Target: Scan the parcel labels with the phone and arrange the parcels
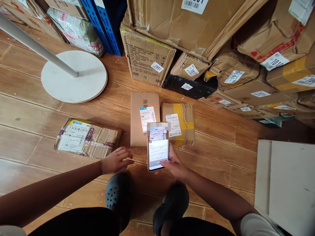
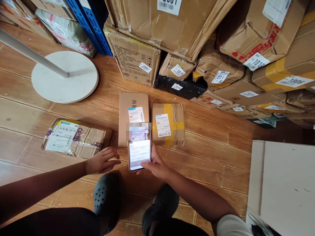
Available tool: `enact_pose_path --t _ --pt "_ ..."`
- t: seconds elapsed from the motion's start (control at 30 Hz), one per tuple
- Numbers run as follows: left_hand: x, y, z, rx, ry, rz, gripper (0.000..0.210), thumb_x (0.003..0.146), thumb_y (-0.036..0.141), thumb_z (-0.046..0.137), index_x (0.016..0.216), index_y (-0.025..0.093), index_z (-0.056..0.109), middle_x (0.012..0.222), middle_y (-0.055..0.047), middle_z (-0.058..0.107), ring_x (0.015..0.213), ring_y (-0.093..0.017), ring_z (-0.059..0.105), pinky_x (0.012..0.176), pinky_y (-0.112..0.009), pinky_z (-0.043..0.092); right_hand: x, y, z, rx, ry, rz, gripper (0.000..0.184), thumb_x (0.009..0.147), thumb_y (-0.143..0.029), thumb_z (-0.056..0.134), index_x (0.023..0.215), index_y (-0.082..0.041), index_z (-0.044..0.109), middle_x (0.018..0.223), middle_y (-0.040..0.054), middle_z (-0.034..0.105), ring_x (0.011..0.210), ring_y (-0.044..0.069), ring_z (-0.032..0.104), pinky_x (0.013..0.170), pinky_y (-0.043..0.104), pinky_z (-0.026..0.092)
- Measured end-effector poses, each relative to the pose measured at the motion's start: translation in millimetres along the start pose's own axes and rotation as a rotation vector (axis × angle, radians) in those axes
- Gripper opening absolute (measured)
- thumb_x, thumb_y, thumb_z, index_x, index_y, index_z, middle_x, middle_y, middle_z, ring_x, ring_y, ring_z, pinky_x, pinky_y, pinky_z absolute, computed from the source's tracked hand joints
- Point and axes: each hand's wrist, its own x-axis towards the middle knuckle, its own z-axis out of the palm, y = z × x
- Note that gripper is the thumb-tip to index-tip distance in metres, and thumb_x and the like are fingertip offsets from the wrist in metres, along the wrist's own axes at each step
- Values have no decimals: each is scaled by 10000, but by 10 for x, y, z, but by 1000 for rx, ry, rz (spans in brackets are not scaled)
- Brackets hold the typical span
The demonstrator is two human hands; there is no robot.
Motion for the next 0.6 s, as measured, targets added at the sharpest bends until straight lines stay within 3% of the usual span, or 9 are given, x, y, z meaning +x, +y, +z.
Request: enact_pose_path --t 0.13,0.33,0.47,0.6 --pt "33 26 -21 6 8 -12 270 880 125 538 1112 215 644 1018 -82 625 971 -223 552 928 -414 440 -64 -72 7 20 -88 9 902 817 -253 726 1462 -407 115 1298 48 615 919 210 717 658 341 638" --pt "-111 -69 -129 107 48 -115 335 878 129 563 1189 235 630 1070 -83 617 1003 -240 548 948 -442 437 -180 -130 41 -53 -113 25 801 880 -266 679 1448 -387 126 1434 96 515 1047 232 694 743 387 637" --pt "-440 -197 -346 347 245 -437 491 858 190 656 1325 290 543 1203 -110 569 1103 -294 548 956 -480 459 -299 -59 -53 -68 -48 14 794 904 -282 672 1469 -369 121 1432 117 520 1038 241 691 740 411 640" --pt "-944 -279 -515 552 373 -770 796 790 384 765 1479 237 394 1453 -201 390 1317 -421 420 1082 -621 373 -393 -1 -160 -62 59 29 947 883 -323 704 1515 -395 2 1417 122 540 1001 258 701 716 428 635"
